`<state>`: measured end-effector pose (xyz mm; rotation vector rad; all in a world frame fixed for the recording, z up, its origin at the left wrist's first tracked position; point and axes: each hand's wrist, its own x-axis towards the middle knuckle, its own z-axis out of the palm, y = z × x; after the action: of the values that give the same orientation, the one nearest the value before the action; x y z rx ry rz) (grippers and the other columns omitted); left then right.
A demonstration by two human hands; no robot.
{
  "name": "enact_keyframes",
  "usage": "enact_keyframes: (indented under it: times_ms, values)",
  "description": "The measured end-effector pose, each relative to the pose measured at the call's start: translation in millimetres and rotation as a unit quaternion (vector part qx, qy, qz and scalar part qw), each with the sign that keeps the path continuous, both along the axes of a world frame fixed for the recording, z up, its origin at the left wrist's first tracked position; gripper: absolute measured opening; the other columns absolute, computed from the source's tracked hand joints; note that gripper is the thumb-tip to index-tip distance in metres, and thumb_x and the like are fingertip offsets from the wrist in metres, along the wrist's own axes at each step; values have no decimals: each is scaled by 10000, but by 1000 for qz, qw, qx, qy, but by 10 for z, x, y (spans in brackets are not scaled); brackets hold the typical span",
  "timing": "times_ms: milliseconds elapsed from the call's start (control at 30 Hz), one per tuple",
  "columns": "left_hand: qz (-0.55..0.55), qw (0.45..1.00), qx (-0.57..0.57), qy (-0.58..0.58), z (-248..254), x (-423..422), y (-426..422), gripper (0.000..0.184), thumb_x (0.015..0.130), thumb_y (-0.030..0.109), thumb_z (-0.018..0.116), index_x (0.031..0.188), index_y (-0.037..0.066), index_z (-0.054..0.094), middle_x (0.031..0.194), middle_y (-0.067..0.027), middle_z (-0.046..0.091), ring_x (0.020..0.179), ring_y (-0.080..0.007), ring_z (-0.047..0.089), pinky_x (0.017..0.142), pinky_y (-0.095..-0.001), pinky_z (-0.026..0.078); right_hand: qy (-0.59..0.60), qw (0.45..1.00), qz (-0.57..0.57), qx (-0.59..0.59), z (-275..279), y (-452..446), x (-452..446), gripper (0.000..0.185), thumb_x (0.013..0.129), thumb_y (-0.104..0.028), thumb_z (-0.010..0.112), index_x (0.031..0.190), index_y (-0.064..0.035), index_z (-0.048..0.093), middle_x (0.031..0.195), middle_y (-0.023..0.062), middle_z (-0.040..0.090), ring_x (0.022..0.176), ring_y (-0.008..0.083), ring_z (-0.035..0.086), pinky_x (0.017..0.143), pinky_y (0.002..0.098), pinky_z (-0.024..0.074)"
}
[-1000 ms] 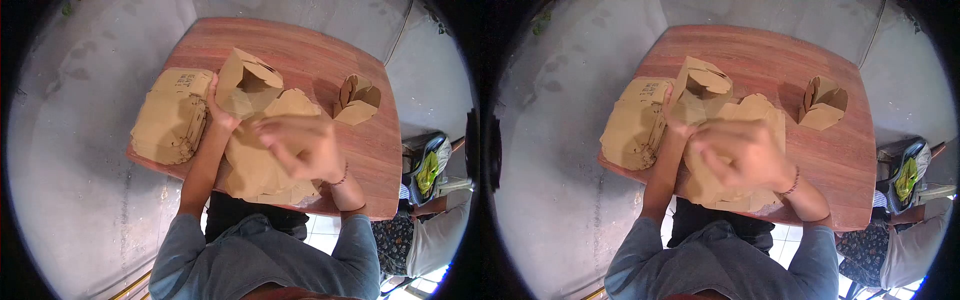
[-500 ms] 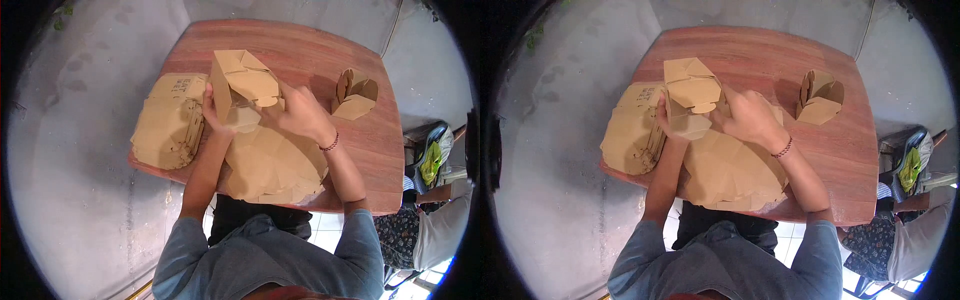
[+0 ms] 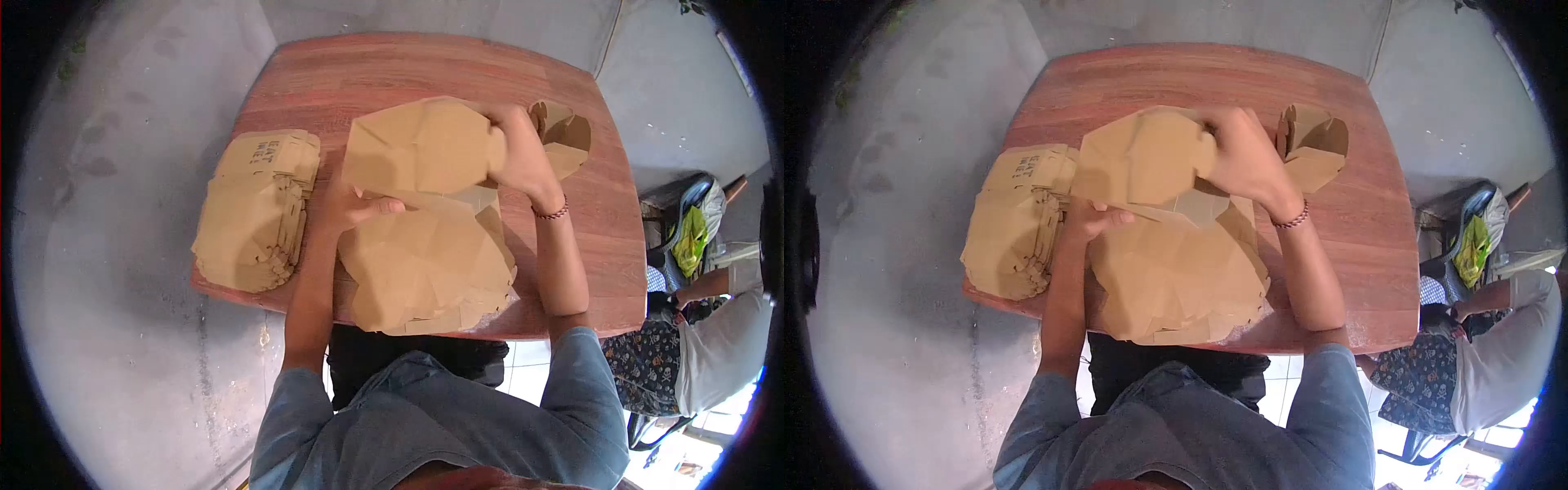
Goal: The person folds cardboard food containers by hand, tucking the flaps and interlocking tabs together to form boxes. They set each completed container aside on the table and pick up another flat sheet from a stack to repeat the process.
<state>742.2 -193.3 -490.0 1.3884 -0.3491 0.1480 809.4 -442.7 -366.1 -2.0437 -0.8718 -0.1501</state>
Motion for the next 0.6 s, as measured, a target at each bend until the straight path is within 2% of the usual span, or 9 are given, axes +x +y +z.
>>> enact_keyframes:
  times_ms: [67, 100, 133, 200, 267, 400, 467, 533, 600]
  values:
    - [19, 982, 181, 44, -166, 38, 104, 913, 613, 224, 963, 1355, 6, 479, 1283, -69, 589, 1194, -206, 553, 1003, -361, 463, 11, 1000, -9, 2, -18, 17, 12, 417, 735, -101, 715, 1118, 59, 666, 883, 247, 690, 788, 284, 704, 720, 351, 531]
    - [15, 983, 179, 44, -242, 65, 95, 913, 613, 224, 963, 1355, 6, 479, 1283, -69, 589, 1194, -206, 553, 1003, -361, 463, 19, 1000, -11, 7, -24, 24, 11, 401, 775, -106, 714, 1144, 47, 668, 926, 234, 706, 823, 253, 709, 732, 353, 537]
    - [23, 995, 94, 30, -268, 94, 82, 902, 624, 262, 961, 1349, 10, 488, 1277, -62, 590, 1178, -201, 557, 988, -360, 470, 18, 1000, -13, 5, -21, 36, -5, 401, 775, -106, 714, 1144, 47, 668, 926, 234, 706, 823, 253, 709, 732, 353, 537]
    - [33, 999, 8, 14, -313, 138, 69, 893, 635, 299, 959, 1343, 14, 497, 1271, -56, 591, 1163, -196, 561, 974, -359, 477, -4, 980, -30, 194, -3, 69, -44, 336, 845, -159, 735, 1121, 26, 689, 1017, 181, 724, 902, 226, 699, 805, 342, 538]
    - [98, 980, -170, -19, -322, 182, 5, 878, 674, 368, 934, 1349, 20, 493, 1270, -56, 587, 1175, -198, 556, 987, -359, 467, -57, 985, -18, 162, 67, 74, -111, 342, 836, -168, 745, 1120, 14, 691, 1041, 173, 714, 946, 239, 682, 854, 372, 508]
    - [123, 956, -249, -92, -371, 292, -32, 909, 727, 408, 874, 1425, 72, 399, 1389, -83, 502, 1247, -277, 543, 1021, -485, 502, -276, 960, 16, 38, 263, 7, -393, 369, 803, -207, 785, 1115, -33, 695, 1137, 139, 675, 1118, 293, 616, 1048, 490, 390]
    - [191, 968, -140, -76, -410, 292, -33, 881, 753, 512, 840, 1387, 18, 479, 1283, -73, 586, 1212, -228, 549, 1022, -375, 447, -335, 942, 26, 8, 285, 57, -548, 376, 794, -217, 795, 1114, -45, 697, 1161, 131, 665, 1161, 307, 600, 1097, 520, 361]
    - [226, 972, -45, -53, -288, 124, -96, 877, 764, 541, 812, 1381, 9, 487, 1291, -80, 587, 1215, -219, 549, 1025, -374, 445, -368, 929, 13, -35, 255, 210, -720, 588, 756, -217, 807, 1286, -76, 595, 1194, 124, 632, 1218, 342, 546, 1174, 573, 207]
    - [300, 950, 75, -49, -308, 80, -163, 828, 777, 571, 776, 1312, -17, 548, 1260, -96, 622, 1167, -190, 582, 996, -362, 465, -367, 930, -3, -4, 175, 270, -704, 654, 762, -195, 798, 1347, -82, 529, 1177, 121, 634, 1200, 333, 562, 1183, 581, 181]
